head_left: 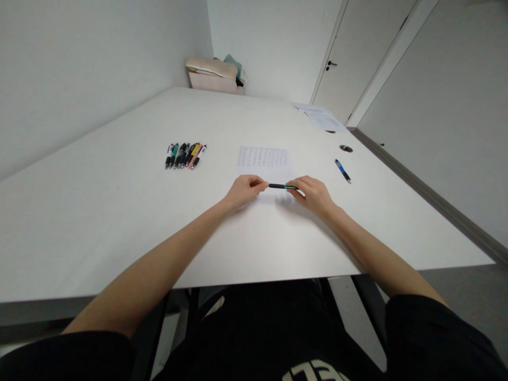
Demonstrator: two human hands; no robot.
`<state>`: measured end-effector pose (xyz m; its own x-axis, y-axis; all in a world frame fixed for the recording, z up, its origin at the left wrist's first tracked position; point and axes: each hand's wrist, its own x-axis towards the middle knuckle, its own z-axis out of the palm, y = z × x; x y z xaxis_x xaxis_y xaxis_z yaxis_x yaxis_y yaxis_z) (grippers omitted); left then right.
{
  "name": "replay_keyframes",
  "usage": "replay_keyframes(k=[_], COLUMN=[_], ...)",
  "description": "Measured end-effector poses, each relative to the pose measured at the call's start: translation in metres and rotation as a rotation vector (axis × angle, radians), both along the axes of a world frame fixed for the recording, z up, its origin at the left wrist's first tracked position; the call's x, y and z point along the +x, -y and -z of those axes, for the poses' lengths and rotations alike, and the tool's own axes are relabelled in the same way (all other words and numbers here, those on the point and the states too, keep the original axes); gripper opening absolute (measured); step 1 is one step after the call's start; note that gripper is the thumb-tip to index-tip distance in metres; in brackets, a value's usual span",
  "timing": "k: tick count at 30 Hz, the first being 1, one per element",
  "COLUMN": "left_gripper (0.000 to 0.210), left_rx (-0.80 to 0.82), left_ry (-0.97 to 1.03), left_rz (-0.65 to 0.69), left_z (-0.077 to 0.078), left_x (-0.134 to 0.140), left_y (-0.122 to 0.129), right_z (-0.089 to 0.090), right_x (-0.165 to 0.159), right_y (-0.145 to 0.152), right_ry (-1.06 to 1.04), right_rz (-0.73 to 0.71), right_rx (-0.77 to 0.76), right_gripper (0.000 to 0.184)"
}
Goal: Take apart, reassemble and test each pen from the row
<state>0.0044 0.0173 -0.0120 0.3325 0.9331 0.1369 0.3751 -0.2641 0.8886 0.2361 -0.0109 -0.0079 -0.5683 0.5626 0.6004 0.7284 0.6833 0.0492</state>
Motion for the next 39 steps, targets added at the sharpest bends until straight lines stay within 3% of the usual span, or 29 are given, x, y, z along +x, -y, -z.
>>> replay_keyframes(k=[22, 31, 39], left_gripper=[0.018, 0.015, 0.013], left_rx=[0.111, 0.341, 0.256], left_ry=[-0.045, -0.192, -0.13], left_rz=[0.003, 0.029, -0.03], left_z=[-0.006, -0.011, -0.013], left_x=[0.001, 0.003, 0.005], left_y=[0.004, 0.014, 0.014], right_z=[0.004, 0.007, -0.001], right_x=[-0.002, -0.001, 0.007], right_y=[-0.003, -0.005, -0.003], right_ry=[0.049, 0.021, -0.066], right_rz=[0.073, 0.09, 0.073], right_rx=[-0.02, -0.105, -0.222], right_gripper=[0.028, 0.027, 0.032])
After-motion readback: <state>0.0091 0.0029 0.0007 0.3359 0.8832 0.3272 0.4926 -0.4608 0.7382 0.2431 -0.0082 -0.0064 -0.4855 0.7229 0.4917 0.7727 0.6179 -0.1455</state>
